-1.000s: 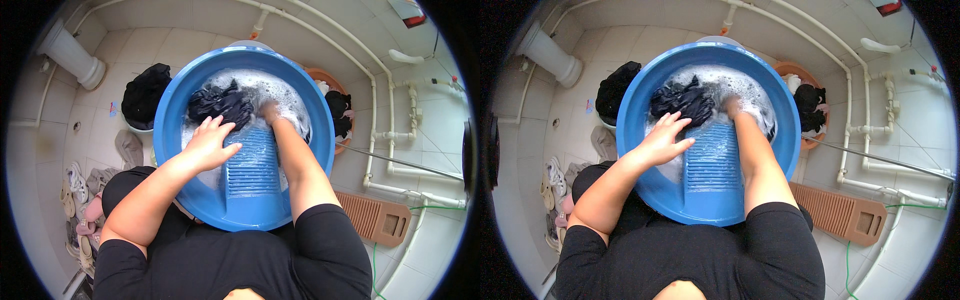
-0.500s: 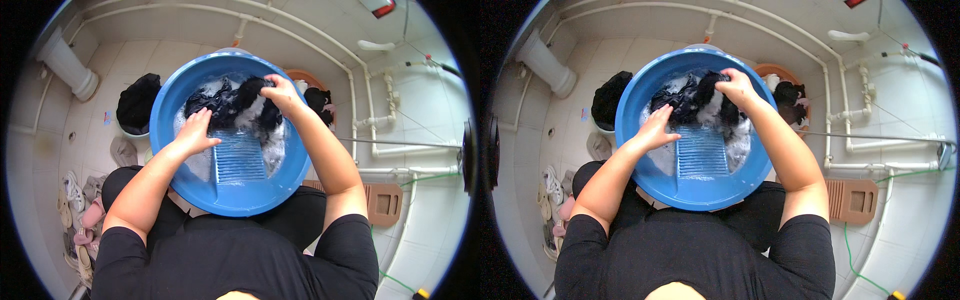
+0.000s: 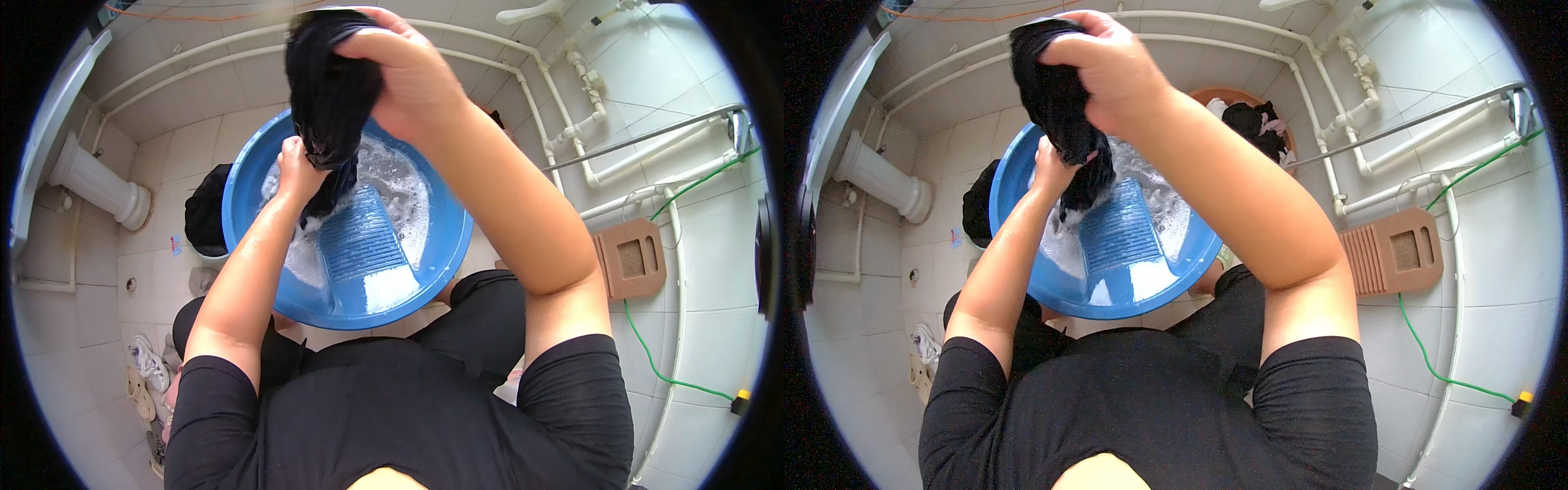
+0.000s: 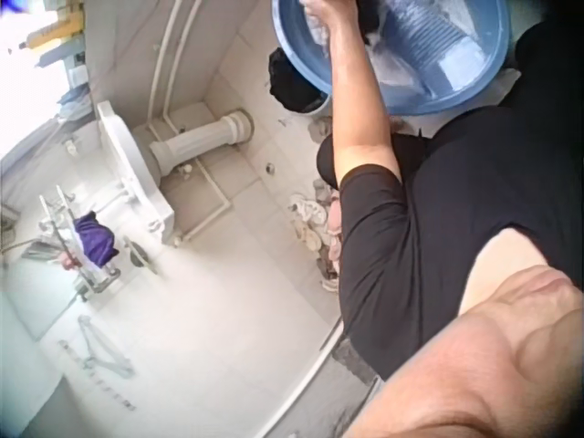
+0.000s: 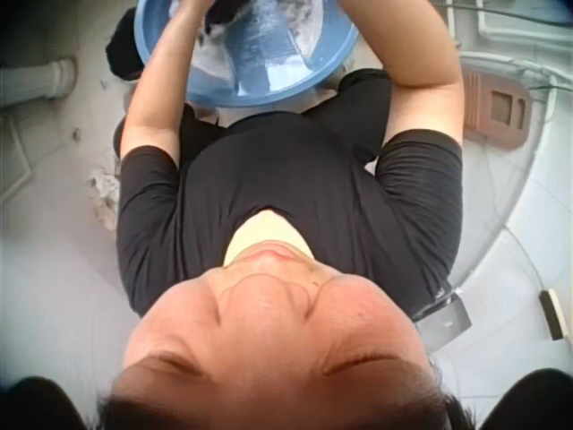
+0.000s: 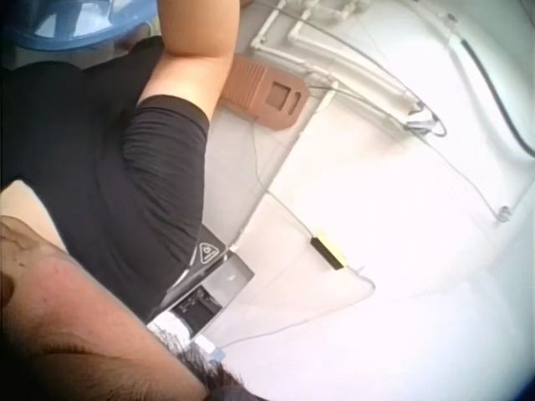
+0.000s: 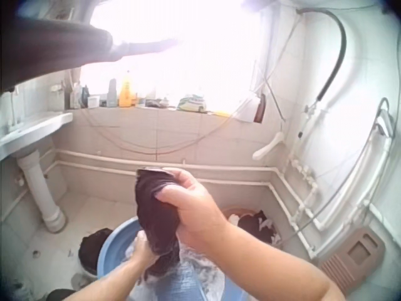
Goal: The person hand-washes a dark garment in a blue basin filled with soapy water, scrubbing it against a built-in washboard. After rinsing the dark item, they pick up a beige garment and rinse it thoroughly using a handheld shower hose.
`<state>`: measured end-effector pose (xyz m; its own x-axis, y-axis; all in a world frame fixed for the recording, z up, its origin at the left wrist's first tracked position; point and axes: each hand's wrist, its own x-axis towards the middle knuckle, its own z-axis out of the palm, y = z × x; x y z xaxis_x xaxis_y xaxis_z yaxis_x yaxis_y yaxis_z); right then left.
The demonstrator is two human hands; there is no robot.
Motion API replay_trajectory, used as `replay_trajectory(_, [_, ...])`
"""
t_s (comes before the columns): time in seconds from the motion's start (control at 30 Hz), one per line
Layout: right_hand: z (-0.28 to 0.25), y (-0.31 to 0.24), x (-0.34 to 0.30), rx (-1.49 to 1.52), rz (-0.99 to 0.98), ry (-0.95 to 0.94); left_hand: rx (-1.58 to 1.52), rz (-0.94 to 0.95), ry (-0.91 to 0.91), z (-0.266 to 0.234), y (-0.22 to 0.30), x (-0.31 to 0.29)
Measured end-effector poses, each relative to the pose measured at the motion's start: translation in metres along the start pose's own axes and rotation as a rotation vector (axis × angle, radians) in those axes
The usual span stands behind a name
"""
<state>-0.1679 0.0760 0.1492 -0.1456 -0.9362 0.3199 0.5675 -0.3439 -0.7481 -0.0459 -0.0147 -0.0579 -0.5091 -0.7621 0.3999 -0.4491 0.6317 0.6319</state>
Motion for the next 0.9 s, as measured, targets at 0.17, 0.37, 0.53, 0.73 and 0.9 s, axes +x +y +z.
replay_trajectory(0.17, [-0.092, -0.02, -0.05, -0.223, 0.044, 0.119, -1.364, -0.813, -0.049, -0.02, 0.041, -0.009])
replay_trajectory(0.37, [-0.167, 0.069, -0.124, 0.082, 0.878, 0.698, -1.789, -0.595, -0.038, -0.002, 0.041, -0.032])
replay_trajectory(0.53, [-0.14, 0.099, -0.115, 0.405, 0.658, 0.501, -2.092, -0.561, -0.28, 0.022, 0.058, -0.078])
replay_trajectory(0.73, [-0.195, 0.123, -0.134, 0.175, 0.608, 0.573, -0.656, -0.512, -0.537, 0.002, -0.018, -0.098])
replay_trajectory(0.9, [-0.193, 0.121, -0.134, -0.623, 0.844, 0.443, -0.428, -0.692, -0.711, -0.023, -0.058, -0.088])
